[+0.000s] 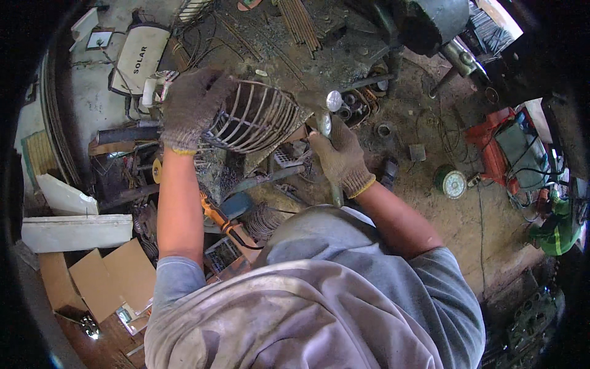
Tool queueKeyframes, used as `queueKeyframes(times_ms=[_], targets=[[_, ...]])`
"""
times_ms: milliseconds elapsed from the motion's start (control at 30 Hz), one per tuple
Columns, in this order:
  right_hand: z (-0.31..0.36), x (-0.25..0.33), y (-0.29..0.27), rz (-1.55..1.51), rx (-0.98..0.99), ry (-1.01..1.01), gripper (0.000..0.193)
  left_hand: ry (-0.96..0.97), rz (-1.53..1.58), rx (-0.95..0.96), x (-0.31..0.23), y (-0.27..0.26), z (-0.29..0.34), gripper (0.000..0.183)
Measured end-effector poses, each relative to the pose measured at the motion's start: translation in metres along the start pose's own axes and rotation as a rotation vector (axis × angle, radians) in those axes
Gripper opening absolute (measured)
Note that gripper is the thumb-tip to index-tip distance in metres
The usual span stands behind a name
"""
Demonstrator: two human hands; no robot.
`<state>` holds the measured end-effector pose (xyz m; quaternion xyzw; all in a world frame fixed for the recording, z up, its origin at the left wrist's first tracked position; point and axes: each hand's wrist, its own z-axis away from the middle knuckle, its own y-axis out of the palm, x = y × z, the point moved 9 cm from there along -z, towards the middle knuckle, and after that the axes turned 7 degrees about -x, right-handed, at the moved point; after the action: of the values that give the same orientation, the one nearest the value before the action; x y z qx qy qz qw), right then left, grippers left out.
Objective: The person holds a curved metal cage and hammers specific spots on it using a hammer while working on a cluttered workbench.
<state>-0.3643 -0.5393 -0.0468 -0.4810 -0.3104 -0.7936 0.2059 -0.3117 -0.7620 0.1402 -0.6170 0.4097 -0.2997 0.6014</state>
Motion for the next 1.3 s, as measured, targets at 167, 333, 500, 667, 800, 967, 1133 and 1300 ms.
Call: queueKeyframes(times_ms=[167, 333, 500, 667, 800, 967, 1133, 1300], targets=[[0.0, 0.022, 0.011, 0.115, 0.021, -0.049, 0.041, 0.101, -0.062, -0.375, -0.007, -0.019, 0.016, 0.046], [0.002, 0.038, 0.025, 0.095, -0.018, -0.343, 0.037, -0.009, -0.074, -0.291, -0.004, -0.015, 0.017, 0.046], [0.005, 0.058, 0.045, 0.266, -0.017, -0.5, 0.041, -0.013, -0.135, -0.245, 0.0, -0.008, 0.017, 0.042], [-0.005, 0.047, 0.047, 0.274, 0.015, -0.289, 0.038, 0.025, -0.092, -0.299, -0.002, -0.012, 0.014, 0.048], [0.013, 0.061, 0.035, -0.057, -0.058, -0.418, 0.04, 0.053, -0.079, -0.361, 0.004, -0.009, 0.016, 0.049], [-0.005, 0.053, 0.058, 0.433, 0.027, -0.364, 0.044, 0.018, -0.134, -0.379, 0.006, -0.015, 0.012, 0.047], [-0.007, 0.039, 0.049, 0.23, 0.01, -0.301, 0.044, -0.018, -0.075, -0.357, 0.01, -0.015, 0.013, 0.048], [-0.002, 0.062, 0.034, -0.094, -0.09, -0.292, 0.031, 0.005, -0.104, -0.383, 0.013, -0.014, 0.014, 0.049]])
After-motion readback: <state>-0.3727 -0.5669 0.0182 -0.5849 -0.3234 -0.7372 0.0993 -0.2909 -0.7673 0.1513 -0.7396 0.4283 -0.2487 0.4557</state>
